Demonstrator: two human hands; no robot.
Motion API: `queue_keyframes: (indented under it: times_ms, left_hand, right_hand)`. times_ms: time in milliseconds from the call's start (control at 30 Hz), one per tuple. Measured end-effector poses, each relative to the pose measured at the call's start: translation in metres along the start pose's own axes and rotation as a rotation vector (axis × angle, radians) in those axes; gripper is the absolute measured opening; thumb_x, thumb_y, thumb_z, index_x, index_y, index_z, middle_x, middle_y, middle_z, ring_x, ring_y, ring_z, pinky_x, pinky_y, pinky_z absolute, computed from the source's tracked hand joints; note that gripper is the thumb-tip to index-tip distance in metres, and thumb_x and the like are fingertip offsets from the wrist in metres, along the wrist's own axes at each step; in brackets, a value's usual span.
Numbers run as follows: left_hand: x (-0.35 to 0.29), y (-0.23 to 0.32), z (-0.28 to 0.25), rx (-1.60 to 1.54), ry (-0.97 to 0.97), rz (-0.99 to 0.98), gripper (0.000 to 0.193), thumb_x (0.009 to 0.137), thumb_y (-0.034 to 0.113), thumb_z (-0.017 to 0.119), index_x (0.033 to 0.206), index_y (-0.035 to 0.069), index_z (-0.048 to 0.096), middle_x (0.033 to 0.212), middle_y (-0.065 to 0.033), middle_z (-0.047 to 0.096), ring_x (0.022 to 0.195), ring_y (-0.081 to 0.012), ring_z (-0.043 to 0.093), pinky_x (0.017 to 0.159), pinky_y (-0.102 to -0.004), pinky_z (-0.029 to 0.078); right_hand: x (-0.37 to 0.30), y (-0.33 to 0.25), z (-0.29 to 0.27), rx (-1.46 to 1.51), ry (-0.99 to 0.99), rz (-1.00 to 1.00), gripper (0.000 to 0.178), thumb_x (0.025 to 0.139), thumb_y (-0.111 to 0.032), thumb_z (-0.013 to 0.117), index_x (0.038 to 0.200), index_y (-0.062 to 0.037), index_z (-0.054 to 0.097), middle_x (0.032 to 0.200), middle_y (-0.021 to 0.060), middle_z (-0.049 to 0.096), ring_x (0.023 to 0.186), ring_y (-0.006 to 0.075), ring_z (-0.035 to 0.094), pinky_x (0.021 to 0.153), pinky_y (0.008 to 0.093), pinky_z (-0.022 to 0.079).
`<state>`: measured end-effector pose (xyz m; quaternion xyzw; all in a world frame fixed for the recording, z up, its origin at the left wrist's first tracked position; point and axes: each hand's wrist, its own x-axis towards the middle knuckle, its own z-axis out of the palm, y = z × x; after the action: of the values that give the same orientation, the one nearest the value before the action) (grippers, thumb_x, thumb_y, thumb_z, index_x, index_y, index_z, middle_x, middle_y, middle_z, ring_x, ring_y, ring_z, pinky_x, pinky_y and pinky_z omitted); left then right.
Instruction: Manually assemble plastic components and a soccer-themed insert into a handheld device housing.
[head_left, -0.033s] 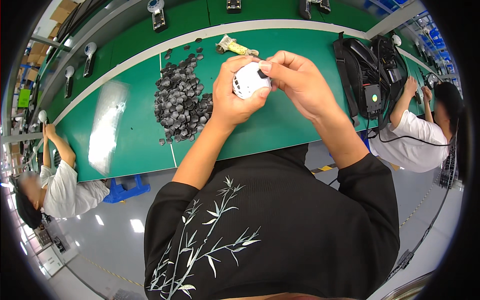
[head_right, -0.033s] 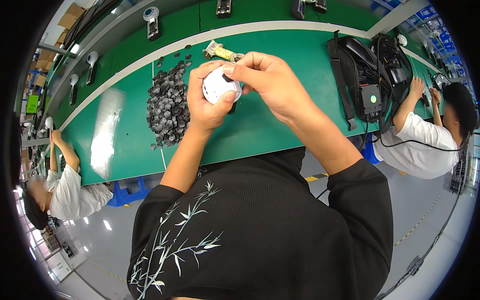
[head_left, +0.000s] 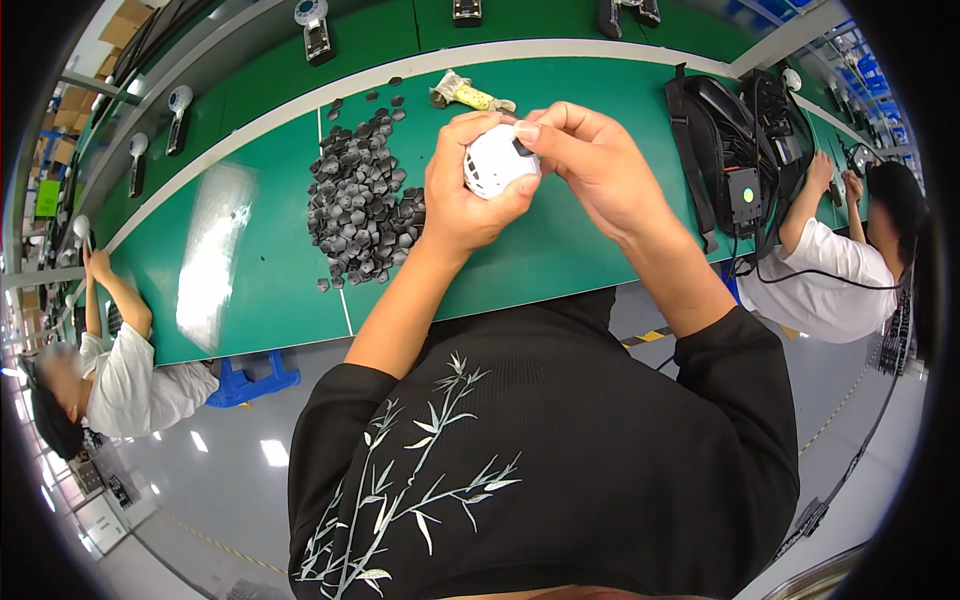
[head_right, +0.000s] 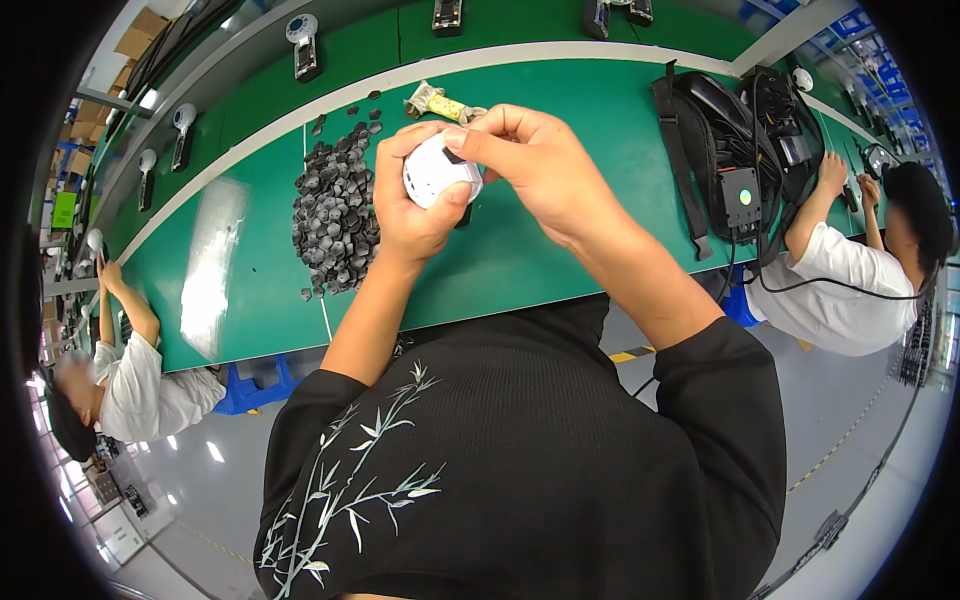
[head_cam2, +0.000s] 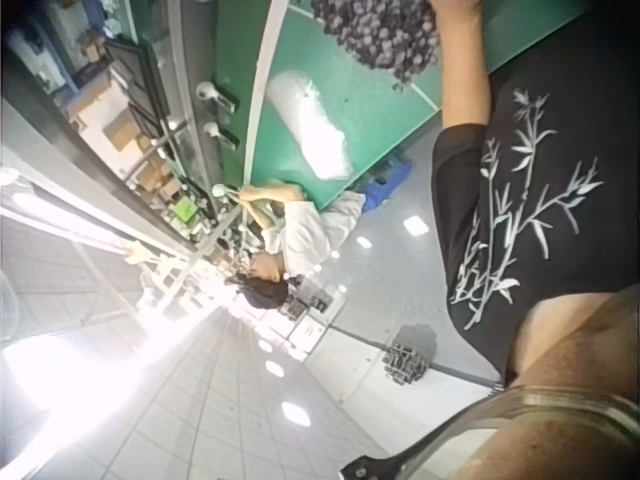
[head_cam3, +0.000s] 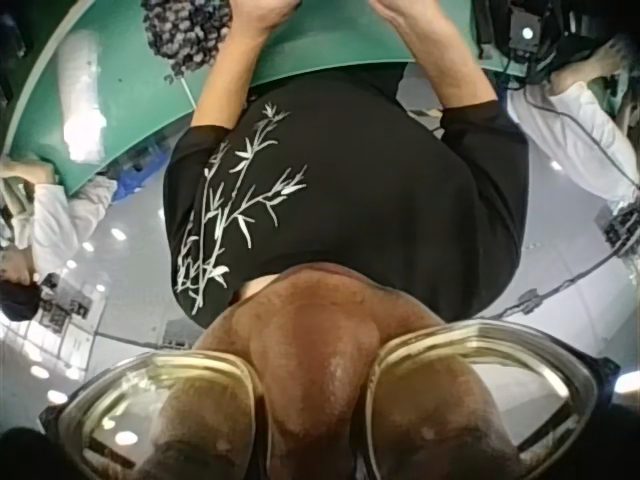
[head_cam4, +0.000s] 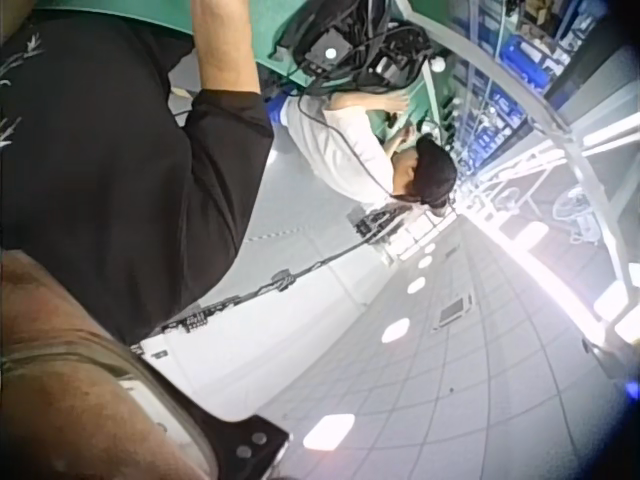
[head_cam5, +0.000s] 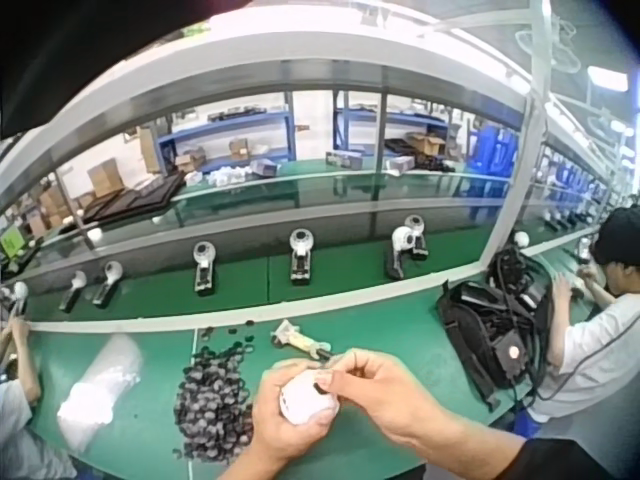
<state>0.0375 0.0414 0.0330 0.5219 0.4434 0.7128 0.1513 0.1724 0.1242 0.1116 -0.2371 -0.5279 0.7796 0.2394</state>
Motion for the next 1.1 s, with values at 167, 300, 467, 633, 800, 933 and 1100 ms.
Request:
queue_keyframes:
  times_ms: [167, 300, 467, 633, 800, 933, 1100]
  left_hand:
    - [0.006, 0.004, -0.002, 0.238, -0.002, 0.161, 0.060, 0.075, 0.025, 0.078, 0.123, 0.003, 0.049, 0.119, -0.0192, 0.058, 0.096, -0.0288, 0.061, 0.085, -0.0368, 0.051]
    - [0.016, 0.008, -0.005, 0.419, -0.016, 0.332, 0.062, 0.075, 0.023, 0.078, 0.126, 0.004, 0.049, 0.120, -0.0198, 0.058, 0.097, -0.0306, 0.061, 0.086, -0.0383, 0.052]
    - [0.022, 0.008, -0.006, 0.377, -0.051, 0.441, 0.057, 0.075, 0.019, 0.077, 0.126, 0.006, 0.055, 0.123, -0.0199, 0.057, 0.103, -0.0338, 0.060, 0.089, -0.0408, 0.051]
    - [0.016, 0.009, -0.005, 0.276, -0.126, 0.314, 0.044, 0.073, 0.014, 0.077, 0.114, 0.006, 0.065, 0.126, -0.0196, 0.057, 0.111, -0.0363, 0.058, 0.095, -0.0434, 0.049]
    - [0.014, 0.009, -0.005, 0.184, -0.093, 0.290, 0.032, 0.070, 0.011, 0.077, 0.100, 0.005, 0.071, 0.127, -0.0195, 0.056, 0.117, -0.0376, 0.056, 0.099, -0.0458, 0.047]
    - [0.015, 0.008, -0.004, 0.191, -0.065, 0.324, 0.029, 0.068, 0.009, 0.078, 0.096, 0.006, 0.071, 0.129, -0.0201, 0.055, 0.119, -0.0387, 0.054, 0.101, -0.0478, 0.046]
    - [0.013, 0.002, -0.003, 0.174, -0.047, 0.350, 0.029, 0.067, 0.009, 0.078, 0.096, 0.008, 0.071, 0.131, -0.0206, 0.053, 0.125, -0.0410, 0.050, 0.104, -0.0503, 0.044]
  right_hand:
    - [-0.003, 0.019, 0.010, 0.107, 0.049, -0.052, 0.010, 0.092, -0.011, 0.064, 0.093, -0.0014, 0.061, 0.099, 0.0083, 0.061, 0.087, 0.0121, 0.054, 0.078, 0.0233, 0.044]
    - [-0.002, 0.024, 0.018, 0.209, 0.067, -0.034, 0.016, 0.093, -0.013, 0.061, 0.103, -0.0012, 0.061, 0.099, 0.0072, 0.061, 0.092, 0.0126, 0.054, 0.081, 0.0230, 0.043]
    - [0.001, 0.023, 0.021, 0.294, 0.032, 0.027, 0.021, 0.094, -0.015, 0.057, 0.111, -0.0024, 0.059, 0.105, 0.0068, 0.060, 0.096, 0.0128, 0.053, 0.083, 0.0235, 0.042]
    - [0.004, 0.023, 0.017, 0.330, -0.030, 0.058, 0.025, 0.094, -0.015, 0.054, 0.116, -0.0024, 0.057, 0.109, 0.0077, 0.059, 0.098, 0.0140, 0.053, 0.085, 0.0245, 0.041]
    - [0.007, 0.030, 0.008, 0.384, -0.083, 0.108, 0.030, 0.094, -0.014, 0.051, 0.120, -0.0015, 0.056, 0.113, 0.0096, 0.058, 0.100, 0.0152, 0.054, 0.085, 0.0258, 0.042]
    - [0.011, 0.027, -0.003, 0.390, -0.120, 0.158, 0.029, 0.092, -0.012, 0.053, 0.120, -0.0023, 0.057, 0.113, 0.0080, 0.056, 0.098, 0.0147, 0.053, 0.086, 0.0267, 0.042]
    - [0.019, 0.022, -0.009, 0.224, -0.227, 0.139, 0.027, 0.094, -0.017, 0.055, 0.115, -0.0009, 0.060, 0.111, 0.0076, 0.058, 0.098, 0.0142, 0.053, 0.085, 0.0269, 0.042]
